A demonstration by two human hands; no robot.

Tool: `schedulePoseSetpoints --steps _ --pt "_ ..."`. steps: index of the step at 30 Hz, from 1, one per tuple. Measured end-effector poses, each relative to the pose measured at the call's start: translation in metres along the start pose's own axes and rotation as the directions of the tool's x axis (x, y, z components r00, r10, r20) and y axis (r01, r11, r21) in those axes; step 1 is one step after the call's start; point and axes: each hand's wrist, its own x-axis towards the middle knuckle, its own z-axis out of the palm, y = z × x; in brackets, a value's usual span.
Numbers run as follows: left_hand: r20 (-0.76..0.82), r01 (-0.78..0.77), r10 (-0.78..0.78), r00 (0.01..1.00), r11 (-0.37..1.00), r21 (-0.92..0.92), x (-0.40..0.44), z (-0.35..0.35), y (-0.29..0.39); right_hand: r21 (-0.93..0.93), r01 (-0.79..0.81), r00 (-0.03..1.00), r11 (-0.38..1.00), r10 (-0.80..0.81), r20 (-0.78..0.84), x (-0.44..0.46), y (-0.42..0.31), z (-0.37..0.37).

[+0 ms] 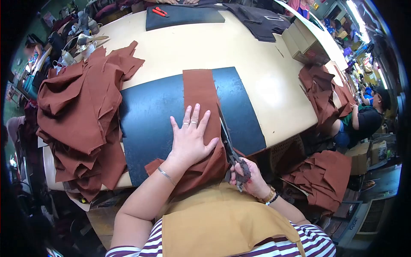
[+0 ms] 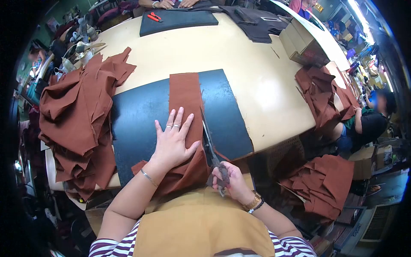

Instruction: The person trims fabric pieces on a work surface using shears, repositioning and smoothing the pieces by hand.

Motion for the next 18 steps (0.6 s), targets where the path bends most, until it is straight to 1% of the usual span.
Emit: schedulePoseSetpoints --steps 3,6,9,15,17,18 --pt "0.004 0.006 -0.006 1.0 1.0 0.006 -0.002 0.0 0.001 0.027 0.006 1.0 1.0 -0.005 -0.029 0.0 0.004 0.001" --pt "0.021 0.013 -0.013 1.0 1.0 0.019 -0.001 -0.002 0.002 -0.044 0.026 1.0 0.999 -0.026 -0.01 -0.004 0.003 0.002" --pt "0.018 0.006 -0.006 1.0 1.0 0.019 -0.002 0.0 0.003 -0.078 -0.028 0.999 0.997 0.026 -0.023 -0.004 0.001 0.0" --pt "0.067 0.001 -0.003 0.998 1.0 0.02 -0.014 -0.005 0.011 -0.006 -0.004 0.998 1.0 0.003 -0.068 0.0 -0.002 0.005" --pt "0.079 0.011 -0.013 0.997 1.0 0.022 -0.014 -0.004 0.011 -0.013 -0.009 0.997 1.0 0.008 -0.072 0.0 -0.001 0.007" --pt "0.061 0.004 -0.006 0.998 0.999 0.033 -0.014 -0.004 0.011 -0.02 -0.007 0.997 1.0 0.006 -0.072 0.0 0.0 0.008"
